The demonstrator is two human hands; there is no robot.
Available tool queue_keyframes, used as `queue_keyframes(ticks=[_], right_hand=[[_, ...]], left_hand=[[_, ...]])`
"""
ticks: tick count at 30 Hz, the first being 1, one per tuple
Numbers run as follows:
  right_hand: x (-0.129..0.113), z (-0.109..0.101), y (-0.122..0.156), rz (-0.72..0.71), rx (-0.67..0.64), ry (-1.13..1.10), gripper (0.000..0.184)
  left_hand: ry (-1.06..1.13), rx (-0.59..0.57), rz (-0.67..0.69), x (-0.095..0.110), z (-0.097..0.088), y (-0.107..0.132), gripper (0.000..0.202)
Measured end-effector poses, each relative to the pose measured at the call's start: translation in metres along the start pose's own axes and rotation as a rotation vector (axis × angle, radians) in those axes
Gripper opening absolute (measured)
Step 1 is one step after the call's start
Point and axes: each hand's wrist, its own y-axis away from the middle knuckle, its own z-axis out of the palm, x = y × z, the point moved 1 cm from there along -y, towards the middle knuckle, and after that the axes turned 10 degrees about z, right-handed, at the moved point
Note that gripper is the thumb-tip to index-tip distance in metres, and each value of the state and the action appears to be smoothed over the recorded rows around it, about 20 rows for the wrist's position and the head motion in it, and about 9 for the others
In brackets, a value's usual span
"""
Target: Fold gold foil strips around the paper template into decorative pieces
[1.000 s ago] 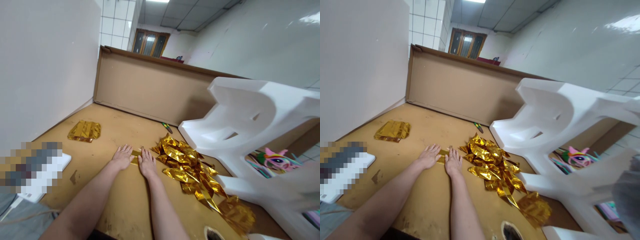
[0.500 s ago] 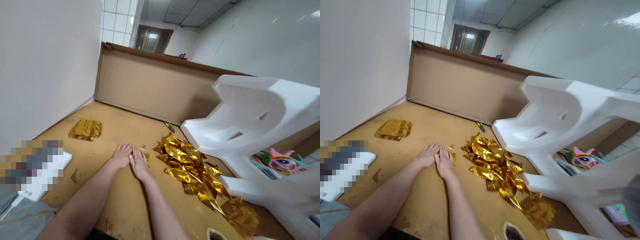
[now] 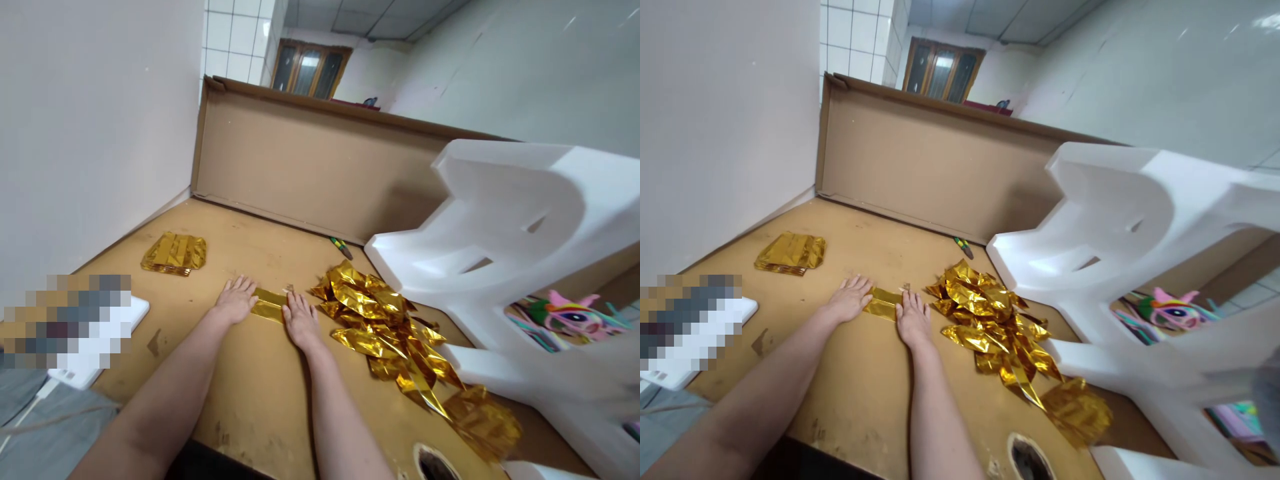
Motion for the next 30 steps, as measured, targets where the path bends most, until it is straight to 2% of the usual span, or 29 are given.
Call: queue_keyframes(ticks=[7, 20, 30], right_hand=[[0.002, 0.001, -0.002, -0.011, 0.042, -0.022, 0.053], [0.002, -0.002, -0.002, -0.083, 0.137, -0.179, 0.055], [0.003, -0.008, 0.000, -0.110, 0.170, -0.270, 0.055]], left_hand=[[0.028, 0.085, 0.008, -0.001, 0.002, -0.005, 0.040], [0.125, 0.164, 0.117, -0.001, 0.001, -0.007, 0.042], [0.151, 0.213, 0.134, -0.010, 0.007, -0.012, 0.046]])
